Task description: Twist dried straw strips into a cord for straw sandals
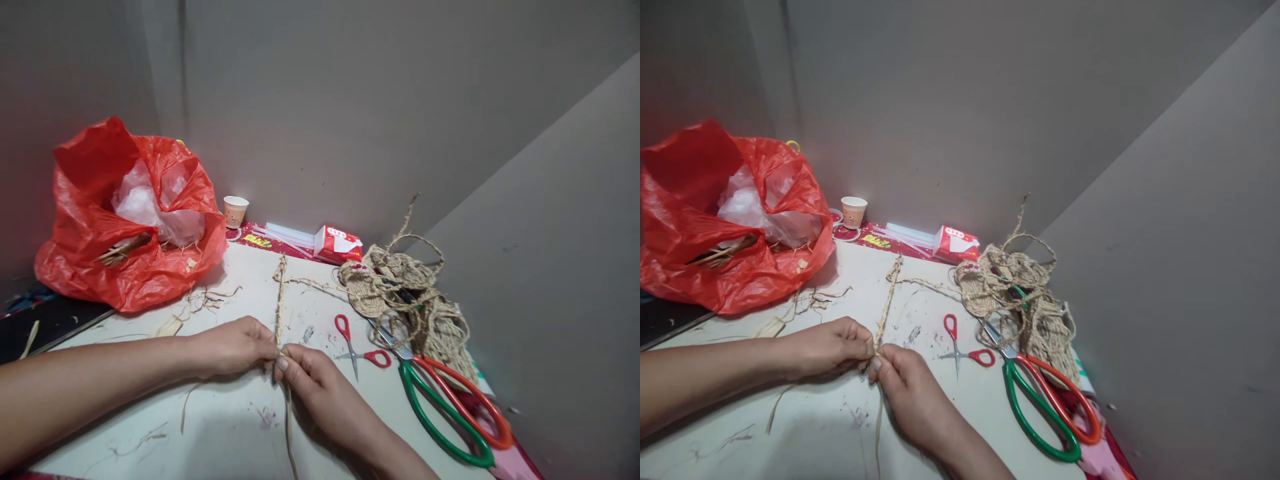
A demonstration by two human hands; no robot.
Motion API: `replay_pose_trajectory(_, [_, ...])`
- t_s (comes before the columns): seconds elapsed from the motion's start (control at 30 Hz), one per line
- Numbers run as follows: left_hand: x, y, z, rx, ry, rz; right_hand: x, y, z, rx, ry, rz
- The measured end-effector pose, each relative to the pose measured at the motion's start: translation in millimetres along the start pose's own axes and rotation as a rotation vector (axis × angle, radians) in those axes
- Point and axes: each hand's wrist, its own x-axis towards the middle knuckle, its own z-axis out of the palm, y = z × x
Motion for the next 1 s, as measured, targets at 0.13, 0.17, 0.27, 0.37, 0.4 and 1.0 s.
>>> replay_pose_trajectory(0.13, [-2.4,3.6,0.9,-0.125,-0.033,-0.132,-2.1,-1.4,1.6,-0.19,0.014,-0.032])
replay_pose_trajectory(0.17, [-2.6,4.0,1.7,-0.126,-0.014,-0.129,-2.9,-1.5,1.7,-0.24,0.018,-0.03])
replay_pose_trajectory(0.27, [-1.7,2.3,3.7,-0.074,0.052,-0.041,-6.1,-2.5,-0.5,-0.348,0.019,-0.006])
replay_pose_trajectory(0.37, [-0.2,-3.3,3.8,0.024,0.067,0.048,-9.0,-4.5,-4.8,-0.402,0.048,0.018])
replay_pose_trajectory(0.4, [0.2,-5.5,3.7,0.054,0.068,0.06,-9.6,-5.5,-5.6,-0.4,0.06,0.021])
replay_pose_trajectory(1.0, [-0.7,-14.9,22.4,-0.232,0.195,0.031,-19.5,-5.6,39.7,-0.927,0.103,-0.017])
